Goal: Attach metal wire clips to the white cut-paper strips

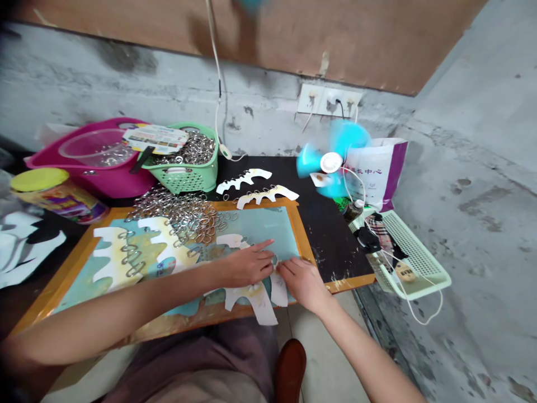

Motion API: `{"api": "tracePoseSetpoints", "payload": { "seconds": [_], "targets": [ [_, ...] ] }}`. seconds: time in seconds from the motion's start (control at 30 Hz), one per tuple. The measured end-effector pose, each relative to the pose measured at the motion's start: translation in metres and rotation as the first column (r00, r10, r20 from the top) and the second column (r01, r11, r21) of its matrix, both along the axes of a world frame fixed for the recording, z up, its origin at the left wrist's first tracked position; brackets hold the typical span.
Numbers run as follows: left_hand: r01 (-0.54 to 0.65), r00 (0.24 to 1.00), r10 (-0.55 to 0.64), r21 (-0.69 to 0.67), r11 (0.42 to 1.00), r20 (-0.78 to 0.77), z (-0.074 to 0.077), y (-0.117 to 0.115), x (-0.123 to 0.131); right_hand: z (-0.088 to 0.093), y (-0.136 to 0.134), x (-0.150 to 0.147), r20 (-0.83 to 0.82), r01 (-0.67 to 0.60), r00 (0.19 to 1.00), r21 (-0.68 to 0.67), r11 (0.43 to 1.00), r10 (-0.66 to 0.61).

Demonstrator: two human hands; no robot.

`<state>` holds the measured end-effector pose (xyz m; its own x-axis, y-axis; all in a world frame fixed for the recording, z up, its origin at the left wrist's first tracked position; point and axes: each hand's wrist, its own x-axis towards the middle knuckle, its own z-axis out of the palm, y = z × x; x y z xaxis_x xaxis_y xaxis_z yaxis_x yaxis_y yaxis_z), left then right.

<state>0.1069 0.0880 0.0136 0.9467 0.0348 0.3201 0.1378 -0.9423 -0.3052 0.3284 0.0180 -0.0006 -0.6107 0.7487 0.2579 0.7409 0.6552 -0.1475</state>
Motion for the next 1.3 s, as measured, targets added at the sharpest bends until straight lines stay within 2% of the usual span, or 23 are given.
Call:
{"api": "tracePoseSetpoints", "payload": {
  "seconds": [0.1, 0.23, 0.57, 0.87, 0.93, 1.07, 1.13, 1.3],
  "targets": [
    [0.007, 1.0, -0.009, -0.096, 0.995, -0.021, 0.0, -0.003, -0.007, 0.006, -0.004, 0.004, 0.012, -0.065, 0.998, -0.058, 0.996, 0.066],
    [-0.032, 0.998, 0.022, -0.188, 0.982, -0.055, -0.003, -0.008, -0.014, 0.013, -0.008, 0.001, 0.004, -0.04, 0.999, -0.101, 0.994, 0.04],
    [-0.086, 0.996, 0.075, -0.233, 0.969, -0.057, -0.003, -0.015, -0.019, 0.007, -0.009, 0.0, -0.088, -0.002, 0.996, -0.158, 0.987, -0.012],
    [-0.134, 0.991, 0.12, -0.298, 0.945, -0.067, -0.006, -0.018, -0.02, 0.015, -0.009, -0.007, 0.01, 0.022, 1.0, -0.176, 0.984, -0.02],
    [-0.133, 0.991, 0.121, -0.299, 0.945, -0.06, -0.008, -0.018, -0.02, 0.012, -0.01, -0.005, -0.046, 0.017, 0.999, -0.191, 0.981, -0.026],
    [-0.118, 0.993, 0.115, -0.301, 0.946, -0.028, -0.011, -0.018, -0.019, 0.001, -0.014, 0.006, -0.334, 0.059, 0.936, -0.172, 0.983, -0.115],
    [-0.123, 0.992, 0.12, -0.309, 0.943, -0.029, -0.011, -0.018, -0.018, -0.003, -0.015, 0.01, -0.38, 0.061, 0.918, -0.142, 0.988, -0.111],
    [-0.141, 0.99, 0.133, -0.339, 0.93, -0.047, -0.01, -0.019, -0.018, -0.001, -0.015, 0.007, -0.197, -0.002, 0.98, -0.126, 0.992, -0.023]
  ]
}}
